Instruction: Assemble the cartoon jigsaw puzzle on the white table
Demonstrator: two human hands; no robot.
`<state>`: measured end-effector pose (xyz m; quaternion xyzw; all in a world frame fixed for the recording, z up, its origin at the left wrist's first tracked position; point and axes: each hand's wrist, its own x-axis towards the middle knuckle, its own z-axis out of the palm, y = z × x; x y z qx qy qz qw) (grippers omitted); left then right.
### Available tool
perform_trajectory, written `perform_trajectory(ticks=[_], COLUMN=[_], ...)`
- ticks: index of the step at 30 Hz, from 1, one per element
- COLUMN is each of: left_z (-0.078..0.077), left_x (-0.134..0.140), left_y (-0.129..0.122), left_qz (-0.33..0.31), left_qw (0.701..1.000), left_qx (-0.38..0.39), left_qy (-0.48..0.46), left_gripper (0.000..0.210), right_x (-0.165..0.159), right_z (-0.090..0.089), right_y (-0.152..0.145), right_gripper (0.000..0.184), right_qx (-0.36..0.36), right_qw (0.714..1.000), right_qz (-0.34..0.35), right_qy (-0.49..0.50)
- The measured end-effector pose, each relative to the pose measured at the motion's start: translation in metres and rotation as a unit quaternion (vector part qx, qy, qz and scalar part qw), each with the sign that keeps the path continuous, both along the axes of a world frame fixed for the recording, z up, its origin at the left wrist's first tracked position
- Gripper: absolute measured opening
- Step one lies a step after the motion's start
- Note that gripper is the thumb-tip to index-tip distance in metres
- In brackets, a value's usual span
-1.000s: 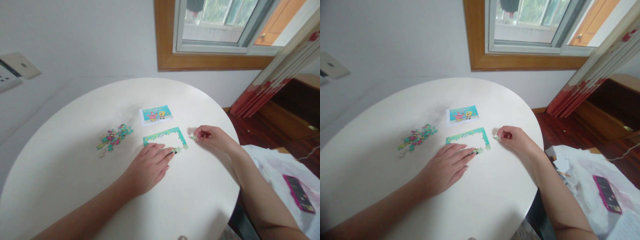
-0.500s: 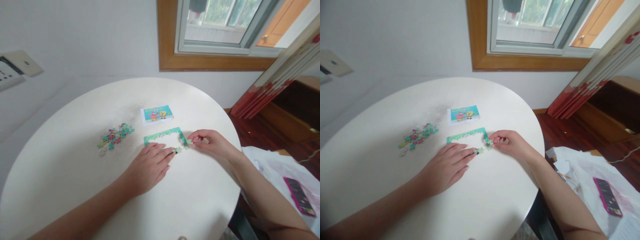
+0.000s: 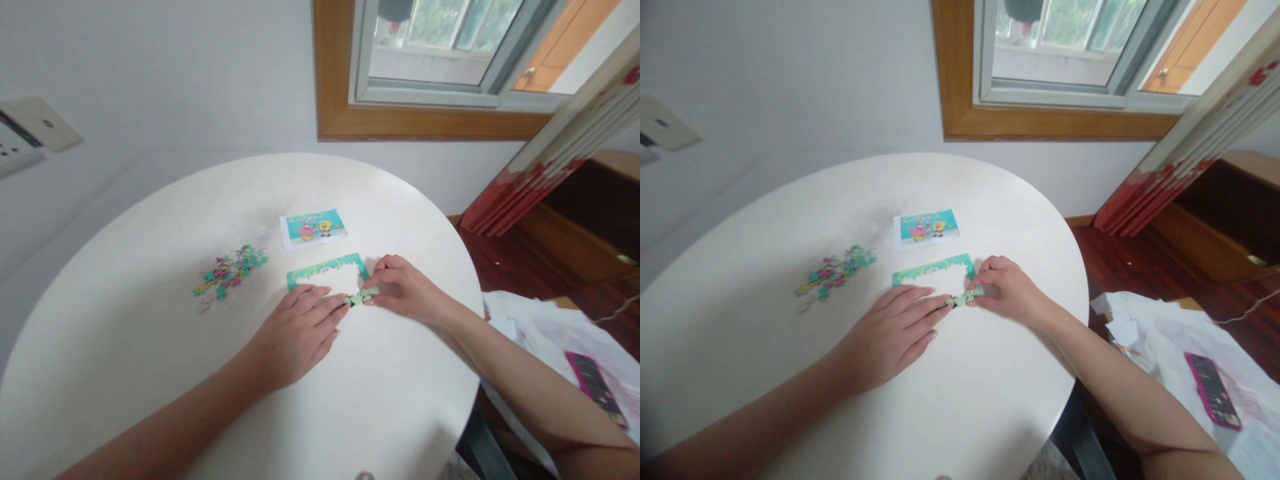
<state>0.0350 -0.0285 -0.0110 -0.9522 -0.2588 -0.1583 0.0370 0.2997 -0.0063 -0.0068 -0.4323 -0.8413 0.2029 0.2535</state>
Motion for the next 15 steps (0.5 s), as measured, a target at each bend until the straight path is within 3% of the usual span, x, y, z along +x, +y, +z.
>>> perform_trajectory(ticks=[15], left_z=[0.0009], left_x=[0.0009], left_y=[0.0005], left_qz=[0.004], left_qw=[1.0], left_qx=[-0.007], left_qy=[0.008], left_gripper=[0.033], right_x=[0.0038], right_z=[0.0013], right_y=[0.0002], right_gripper=[0.02], right_qx=[-0.005], right_qw=[1.0], right_qz=[0.011], right_qy=[0.003])
